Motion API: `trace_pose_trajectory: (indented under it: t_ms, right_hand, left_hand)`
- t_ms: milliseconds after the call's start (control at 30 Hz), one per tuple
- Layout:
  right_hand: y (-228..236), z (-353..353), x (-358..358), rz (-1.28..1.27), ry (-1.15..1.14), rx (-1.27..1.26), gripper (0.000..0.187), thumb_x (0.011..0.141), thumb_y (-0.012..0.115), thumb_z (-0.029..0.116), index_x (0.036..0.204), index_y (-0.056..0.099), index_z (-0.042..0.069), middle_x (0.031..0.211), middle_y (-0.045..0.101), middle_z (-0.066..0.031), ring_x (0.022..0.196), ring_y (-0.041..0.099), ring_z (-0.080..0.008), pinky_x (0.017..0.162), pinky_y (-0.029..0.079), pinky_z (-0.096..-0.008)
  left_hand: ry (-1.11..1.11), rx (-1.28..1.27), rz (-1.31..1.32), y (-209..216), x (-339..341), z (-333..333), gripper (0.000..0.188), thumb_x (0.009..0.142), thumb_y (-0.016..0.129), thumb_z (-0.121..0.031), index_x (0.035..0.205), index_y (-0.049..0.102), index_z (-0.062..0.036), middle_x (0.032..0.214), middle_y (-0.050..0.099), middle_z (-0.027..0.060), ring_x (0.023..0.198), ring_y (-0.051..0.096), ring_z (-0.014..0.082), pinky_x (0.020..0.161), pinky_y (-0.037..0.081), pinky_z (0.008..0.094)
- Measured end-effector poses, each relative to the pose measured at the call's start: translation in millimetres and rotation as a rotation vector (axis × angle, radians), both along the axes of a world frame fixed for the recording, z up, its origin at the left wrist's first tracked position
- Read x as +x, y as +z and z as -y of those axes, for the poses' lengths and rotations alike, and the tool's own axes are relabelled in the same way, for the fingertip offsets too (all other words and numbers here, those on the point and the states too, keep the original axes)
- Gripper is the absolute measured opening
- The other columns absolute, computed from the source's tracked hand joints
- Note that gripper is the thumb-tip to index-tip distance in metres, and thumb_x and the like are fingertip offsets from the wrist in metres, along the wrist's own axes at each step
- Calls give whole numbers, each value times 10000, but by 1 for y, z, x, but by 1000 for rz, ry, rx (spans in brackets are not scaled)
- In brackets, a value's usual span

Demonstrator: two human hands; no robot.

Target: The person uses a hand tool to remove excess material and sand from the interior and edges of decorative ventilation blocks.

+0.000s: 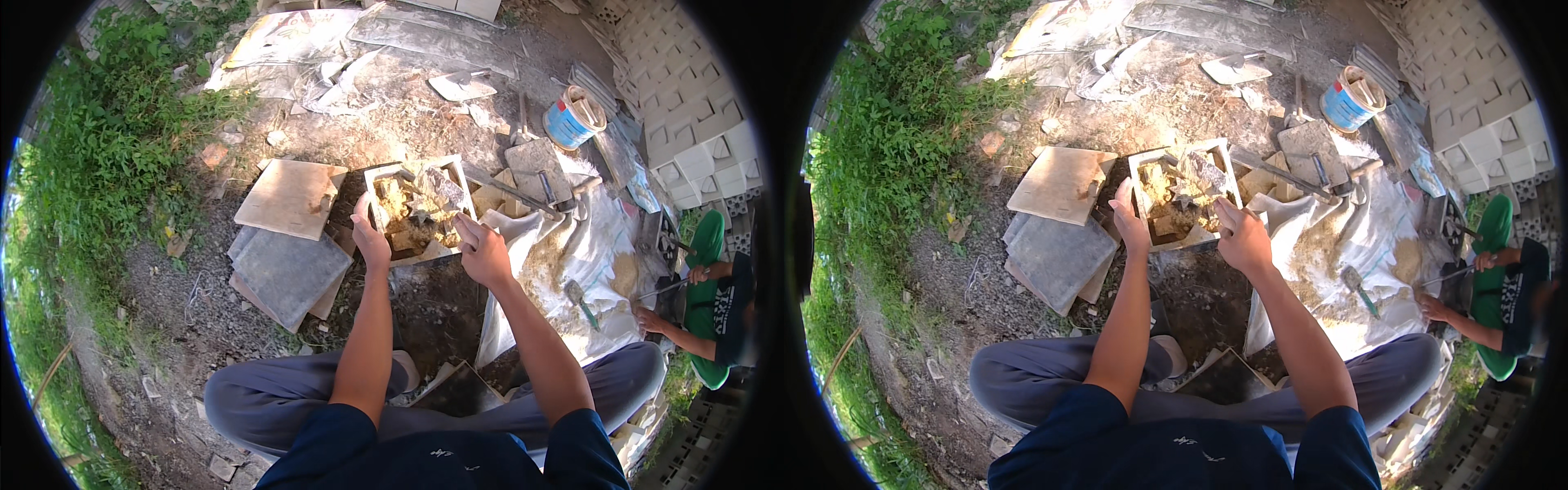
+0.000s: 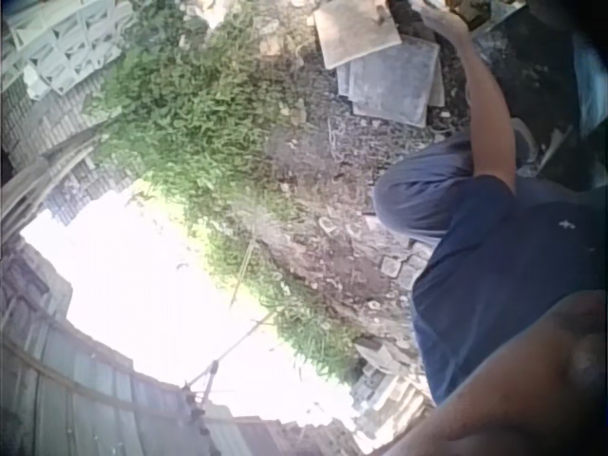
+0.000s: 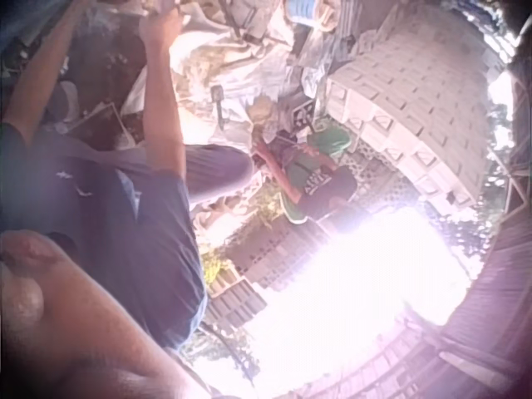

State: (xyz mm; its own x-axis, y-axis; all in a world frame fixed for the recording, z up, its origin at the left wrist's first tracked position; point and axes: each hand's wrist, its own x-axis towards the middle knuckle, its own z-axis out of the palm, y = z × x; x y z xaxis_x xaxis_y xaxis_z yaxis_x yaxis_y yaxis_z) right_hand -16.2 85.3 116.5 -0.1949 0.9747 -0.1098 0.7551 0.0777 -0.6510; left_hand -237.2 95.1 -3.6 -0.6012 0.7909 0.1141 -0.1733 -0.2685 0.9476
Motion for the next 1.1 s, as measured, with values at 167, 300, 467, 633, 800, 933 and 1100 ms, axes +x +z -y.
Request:
trace_pose_trajectory:
  t_ms: [167, 300, 467, 633, 800, 933, 1100]
  right_hand:
    - [-1, 7, -3, -87, 247, -6, 524, 864, 582, 54, 1361, 690, 180, 1264, 706, -168, 1065, 699, -398, 935, 566, -476]
    - [-5, -38, -15, -61, 149, 158, 533, 859, 594, 77, 1368, 689, 203, 1226, 725, -166, 1048, 707, -405, 950, 570, -470]
    - [-13, -70, -24, 32, 292, 116, 550, 840, 609, 112, 1375, 681, 216, 1192, 731, -177, 1043, 693, -422, 934, 571, -471]
    - [10, -69, 6, 157, 466, 23, 534, 843, 624, 109, 1360, 695, 219, 1225, 728, -147, 1007, 711, -400, 897, 580, -467]
    - [14, -58, 37, 39, 173, 233, 525, 867, 625, 93, 1358, 698, 265, 1340, 700, -55, 1065, 713, -348, 921, 591, -442]
    - [-1, -68, 59, 212, 206, 105, 559, 859, 618, 105, 1386, 677, 283, 1312, 705, -97, 1099, 698, -368, 943, 578, -458]
    - [7, -82, 50, 223, 64, 128, 567, 833, 612, 55, 1375, 685, 204, 1232, 716, -182, 1112, 679, -396, 955, 562, -448]
  left_hand:
    - [81, 3, -111, -2, -3, -1, 821, 1119, 181, -589, 1518, 401, 94, 1547, 471, 251, 1460, 447, 318, 1238, 299, 432]
    - [79, -5, -206, -1, 0, -2, 769, 1133, 200, -544, 1539, 389, 81, 1556, 467, 247, 1446, 460, 328, 1201, 342, 430]
    - [37, -72, -242, 1, -4, 1, 761, 1124, 179, -558, 1596, 298, 28, 1568, 444, 268, 1440, 458, 352, 1185, 355, 441]
    - [88, -117, -264, 2, -9, 5, 764, 1118, 159, -570, 1628, 236, -6, 1563, 440, 287, 1399, 488, 367, 1141, 390, 447]
    - [118, -135, -312, 3, -5, 2, 744, 1125, 169, -548, 1614, 259, 6, 1534, 465, 314, 1332, 544, 363, 1092, 433, 426]
    - [115, -130, -333, 2, -2, -3, 738, 1126, 176, -538, 1609, 270, 12, 1510, 488, 322, 1235, 593, 341, 1042, 458, 415]
    - [71, -165, -309, 5, 1, -1, 730, 1128, 197, -524, 1606, 272, 22, 1497, 488, 336, 1363, 531, 395, 1105, 427, 451]
